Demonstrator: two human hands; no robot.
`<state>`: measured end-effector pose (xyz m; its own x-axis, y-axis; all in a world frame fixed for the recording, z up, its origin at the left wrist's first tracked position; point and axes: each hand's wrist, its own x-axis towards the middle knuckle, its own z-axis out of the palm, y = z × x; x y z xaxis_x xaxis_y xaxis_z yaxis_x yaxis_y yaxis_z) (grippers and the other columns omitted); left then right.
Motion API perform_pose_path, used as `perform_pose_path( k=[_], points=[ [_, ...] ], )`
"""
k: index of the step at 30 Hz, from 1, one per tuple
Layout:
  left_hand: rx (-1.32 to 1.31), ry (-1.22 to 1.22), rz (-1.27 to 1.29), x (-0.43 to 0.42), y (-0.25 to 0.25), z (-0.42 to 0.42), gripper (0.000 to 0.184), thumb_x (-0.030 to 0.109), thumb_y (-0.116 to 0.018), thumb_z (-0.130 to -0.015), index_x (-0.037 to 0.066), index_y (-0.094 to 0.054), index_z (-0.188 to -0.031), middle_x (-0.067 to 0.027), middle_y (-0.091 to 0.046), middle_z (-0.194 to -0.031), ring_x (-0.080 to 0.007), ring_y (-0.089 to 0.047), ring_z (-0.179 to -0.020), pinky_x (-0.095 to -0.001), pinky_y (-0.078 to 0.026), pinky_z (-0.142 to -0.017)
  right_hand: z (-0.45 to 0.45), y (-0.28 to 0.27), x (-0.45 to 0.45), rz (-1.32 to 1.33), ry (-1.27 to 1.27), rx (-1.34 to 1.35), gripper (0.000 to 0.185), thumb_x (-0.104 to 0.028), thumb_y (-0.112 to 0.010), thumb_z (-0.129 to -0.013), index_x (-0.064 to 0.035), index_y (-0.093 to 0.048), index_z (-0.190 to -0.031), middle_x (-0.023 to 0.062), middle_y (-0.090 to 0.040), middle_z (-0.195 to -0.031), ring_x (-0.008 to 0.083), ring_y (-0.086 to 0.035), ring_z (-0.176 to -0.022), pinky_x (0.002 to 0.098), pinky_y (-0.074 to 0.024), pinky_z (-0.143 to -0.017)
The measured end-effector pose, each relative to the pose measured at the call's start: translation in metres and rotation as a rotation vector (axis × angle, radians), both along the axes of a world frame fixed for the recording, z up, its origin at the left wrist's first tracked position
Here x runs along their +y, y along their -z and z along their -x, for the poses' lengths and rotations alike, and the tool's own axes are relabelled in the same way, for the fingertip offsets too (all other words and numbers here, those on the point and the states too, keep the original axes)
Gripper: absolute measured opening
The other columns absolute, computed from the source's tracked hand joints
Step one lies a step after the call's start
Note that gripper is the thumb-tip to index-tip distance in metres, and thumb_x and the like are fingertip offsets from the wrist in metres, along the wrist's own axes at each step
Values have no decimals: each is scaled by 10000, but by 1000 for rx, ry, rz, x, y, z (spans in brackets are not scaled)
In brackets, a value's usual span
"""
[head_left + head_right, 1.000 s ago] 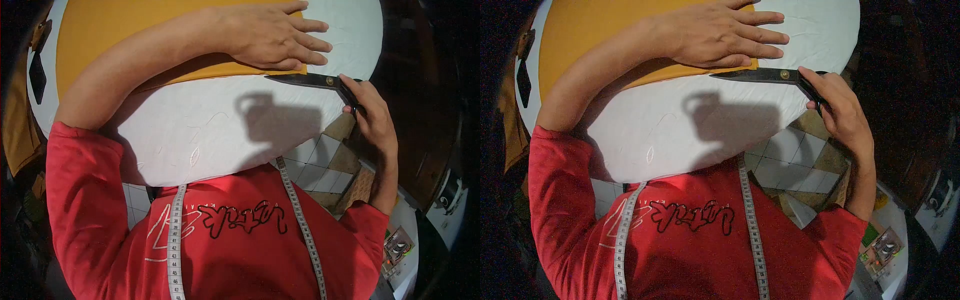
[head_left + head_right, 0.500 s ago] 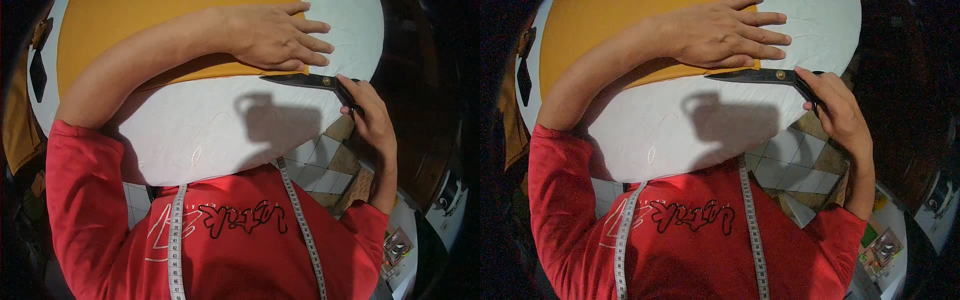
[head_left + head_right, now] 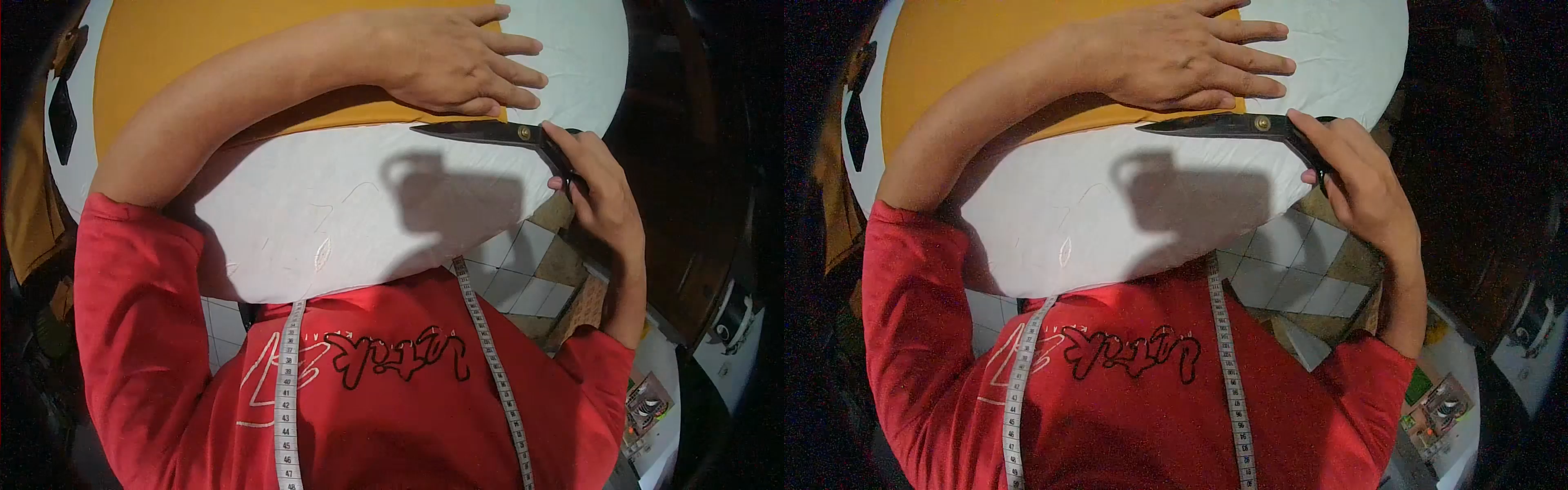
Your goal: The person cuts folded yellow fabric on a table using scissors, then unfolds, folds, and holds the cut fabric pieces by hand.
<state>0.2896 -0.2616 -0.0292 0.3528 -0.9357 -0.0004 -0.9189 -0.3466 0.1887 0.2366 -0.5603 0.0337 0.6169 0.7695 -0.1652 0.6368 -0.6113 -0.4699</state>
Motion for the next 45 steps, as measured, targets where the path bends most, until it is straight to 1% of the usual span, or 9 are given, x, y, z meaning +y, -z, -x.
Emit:
perform_pose_path(
  k=[10,16,21,26,31,36,39,41,45],
  points=[
    [5,-6,-3,-17,-4,-3,675,523,-106,-1118,137,-389,-1594,-90,-337,-1682,-329,-189,-1591,-555,-68,-1320,-3,-3,-10,1,-32,-21,540,-35,-663,-932,-35,-560,-1462,102,-599,-980,231,-515,-826,353,-450,-762],
    [20,-12,-30,-26,-9,-5,677,528,-109,-1118,136,-388,-1595,-89,-337,-1682,-330,-188,-1591,-555,-73,-1320,-1,-4,-11,7,-22,-33,536,-49,-667,-937,-32,-560,-1461,103,-601,-979,234,-518,-835,357,-455,-771],
    [-16,-6,26,-26,-4,-5,682,533,-110,-1116,134,-388,-1594,-90,-340,-1681,-330,-188,-1591,-555,-76,-1319,0,-7,-9,22,-23,-12,541,-47,-673,-931,-31,-561,-1460,108,-611,-994,235,-526,-844,357,-460,-775],
    [14,-13,-24,-26,-10,-4,686,539,-113,-1114,133,-388,-1594,-91,-339,-1681,-329,-188,-1591,-555,-75,-1318,3,-7,-8,2,-24,-7,553,-39,-678,-924,-27,-556,-1463,110,-620,-1008,235,-528,-847,351,-462,-777],
    [161,43,162,-15,-16,-3,686,543,-114,-1113,136,-384,-1596,-89,-334,-1683,-329,-188,-1591,-555,-76,-1317,3,-6,-6,-2,-16,21,565,-30,-685,-915,-22,-551,-1465,106,-622,-1014,237,-529,-852,348,-461,-780],
    [4,-9,5,-31,-9,-4,677,540,-129,-1115,138,-388,-1594,-87,-336,-1683,-330,-193,-1590,-555,-82,-1317,3,-6,-6,-2,-40,9,554,-50,-680,-927,-19,-550,-1464,105,-621,-1006,239,-526,-850,351,-461,-776],
    [42,-17,-54,-33,-13,-4,666,530,-139,-1119,136,-399,-1590,-87,-344,-1679,-332,-199,-1588,-560,-88,-1316,4,-7,-3,-18,-53,9,538,-76,-673,-943,-18,-550,-1464,104,-618,-994,238,-525,-849,356,-459,-776],
    [54,-20,-72,-39,-16,-5,663,526,-143,-1120,136,-402,-1588,-87,-347,-1678,-333,-201,-1588,-562,-90,-1315,3,-11,-8,-21,-58,9,533,-84,-671,-948,-18,-550,-1464,104,-617,-989,238,-524,-849,357,-459,-776],
    [8,-8,22,-39,-9,-5,646,508,-157,-1124,133,-413,-1583,-88,-357,-1674,-336,-207,-1586,-569,-95,-1314,4,-13,-7,22,-48,15,521,-114,-662,-967,-17,-548,-1466,103,-605,-978,238,-521,-850,360,-455,-776]
  ],
)
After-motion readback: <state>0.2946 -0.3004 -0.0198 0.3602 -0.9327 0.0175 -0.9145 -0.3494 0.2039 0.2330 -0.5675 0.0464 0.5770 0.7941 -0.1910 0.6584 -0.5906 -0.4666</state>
